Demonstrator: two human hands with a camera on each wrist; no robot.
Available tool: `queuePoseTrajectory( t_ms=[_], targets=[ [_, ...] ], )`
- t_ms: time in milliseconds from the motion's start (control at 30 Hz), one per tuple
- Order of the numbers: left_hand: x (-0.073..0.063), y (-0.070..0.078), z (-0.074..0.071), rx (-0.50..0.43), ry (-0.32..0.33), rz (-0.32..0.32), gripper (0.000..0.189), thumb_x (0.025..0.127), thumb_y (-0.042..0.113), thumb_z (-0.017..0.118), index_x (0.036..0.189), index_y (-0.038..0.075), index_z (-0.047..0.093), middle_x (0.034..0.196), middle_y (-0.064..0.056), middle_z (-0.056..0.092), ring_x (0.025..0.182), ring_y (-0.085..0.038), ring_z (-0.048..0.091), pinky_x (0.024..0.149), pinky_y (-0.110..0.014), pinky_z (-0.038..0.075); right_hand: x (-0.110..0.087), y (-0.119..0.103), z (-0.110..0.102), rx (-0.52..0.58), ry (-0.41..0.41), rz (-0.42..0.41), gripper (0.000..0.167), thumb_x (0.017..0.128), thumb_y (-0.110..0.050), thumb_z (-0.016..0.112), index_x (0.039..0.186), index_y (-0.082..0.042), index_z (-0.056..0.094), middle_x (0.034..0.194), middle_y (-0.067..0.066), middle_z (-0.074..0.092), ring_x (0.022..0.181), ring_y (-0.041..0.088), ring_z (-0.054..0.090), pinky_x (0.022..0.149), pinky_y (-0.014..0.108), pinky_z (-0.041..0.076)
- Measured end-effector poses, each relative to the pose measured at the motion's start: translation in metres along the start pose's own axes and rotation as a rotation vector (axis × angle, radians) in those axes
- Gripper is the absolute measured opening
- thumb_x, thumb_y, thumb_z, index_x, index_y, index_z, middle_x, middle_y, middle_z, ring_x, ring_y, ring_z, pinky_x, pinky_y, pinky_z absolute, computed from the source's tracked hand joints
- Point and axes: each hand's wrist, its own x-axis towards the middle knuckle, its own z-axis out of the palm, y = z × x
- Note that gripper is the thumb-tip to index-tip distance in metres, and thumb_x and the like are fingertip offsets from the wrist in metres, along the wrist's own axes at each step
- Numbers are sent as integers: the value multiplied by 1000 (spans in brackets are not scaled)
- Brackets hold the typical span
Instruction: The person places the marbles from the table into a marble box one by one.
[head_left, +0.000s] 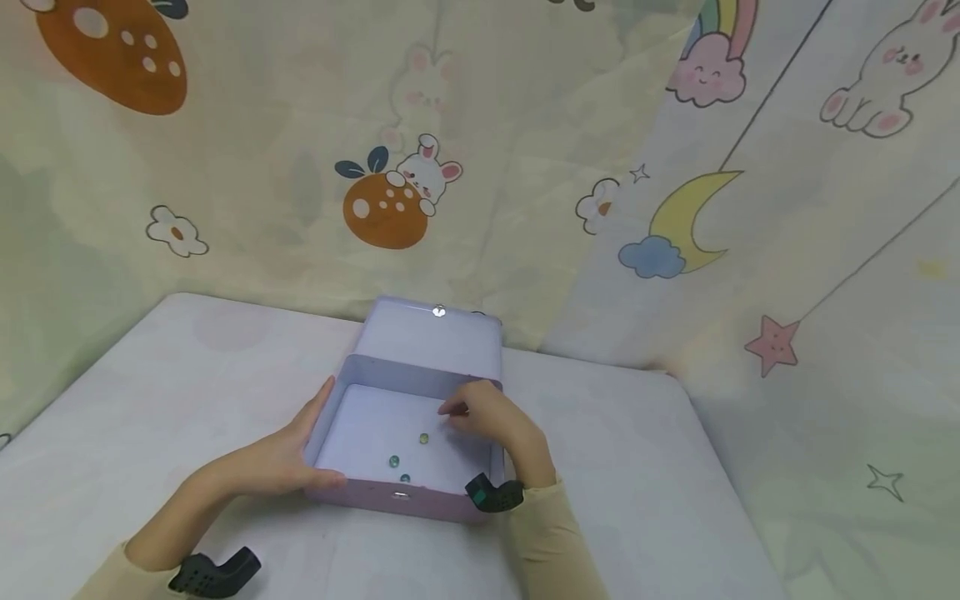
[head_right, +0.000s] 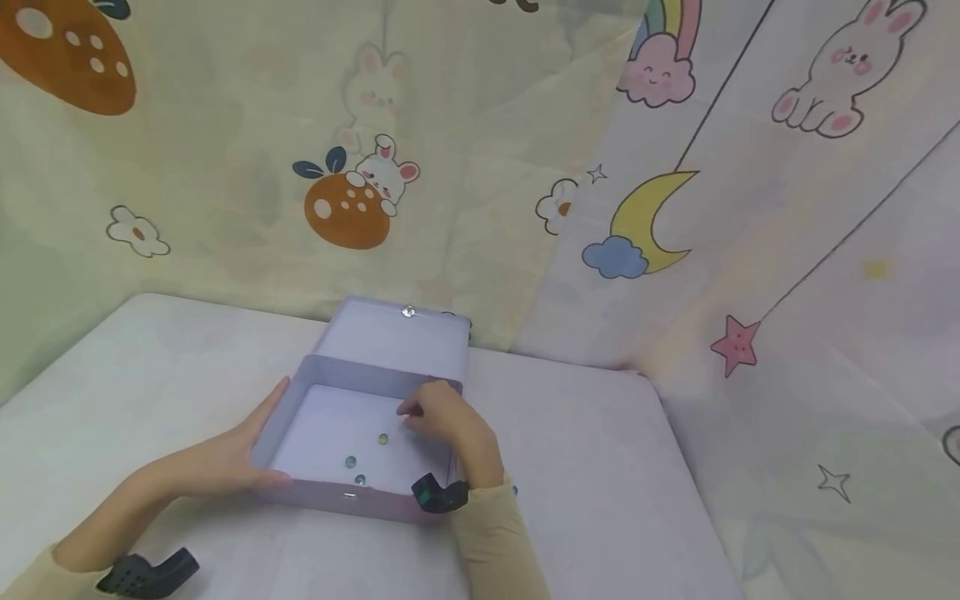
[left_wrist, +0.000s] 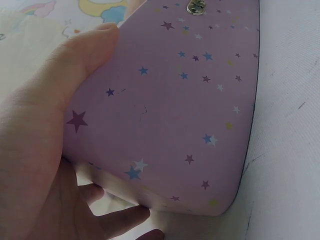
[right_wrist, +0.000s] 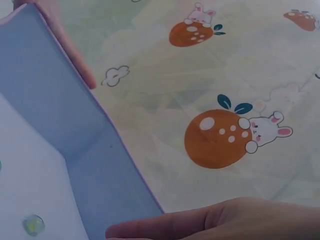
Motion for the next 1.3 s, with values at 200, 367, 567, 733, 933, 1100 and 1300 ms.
queuePoseTrajectory(
  t_ms=[200,367,567,733,933,1100,1300],
  targets=[
    [1,0,3,-6,-18,5,128,73,42,78,150,17,-20,157,-24,-8,142,-49,2,105,-71,12,-21,8,-19,129,56,-34,19,87,-10,67,105,-5,73,101,5,71,93,14,66,82,28,53],
    [9,0,1,5,-8,4,128,72,42,79,150,18,-21,158,-22,-10,142,-47,3,105,-70,13,-39,19,-44,167,185,-44,22,88,-8,66,109,-3,70,104,9,69,97,17,67,86,31,54],
    [14,-1,1,-4,-17,7,128,73,42,78,149,18,-23,158,-20,-11,142,-46,6,105,-69,16,-79,43,-52,115,326,59,26,88,-9,66,114,-7,69,109,8,68,100,21,66,85,33,54],
    [15,-3,1,-14,-17,-12,129,74,41,78,148,20,-25,158,-20,-11,141,-46,8,104,-69,18,-118,67,-26,97,401,254,29,86,-12,70,114,-9,68,113,8,67,103,21,65,84,33,54],
    [14,-4,-5,-22,-18,-30,128,75,41,77,147,25,-27,158,-20,-12,140,-46,7,103,-71,17,-141,88,11,125,459,364,28,81,-7,73,109,-10,71,108,5,68,100,20,66,80,28,55],
    [10,-5,-7,-47,-19,-32,128,76,36,78,147,25,-28,157,-20,-13,141,-47,4,103,-72,14,-142,95,31,135,422,379,21,82,-6,71,103,-9,72,102,4,69,95,18,67,78,28,56],
    [9,0,2,-95,-47,-14,126,76,31,77,148,19,-26,157,-21,-15,141,-49,0,102,-74,11,-151,98,40,82,415,423,18,80,-5,72,98,-11,73,96,2,70,91,16,67,79,29,55]
  ],
)
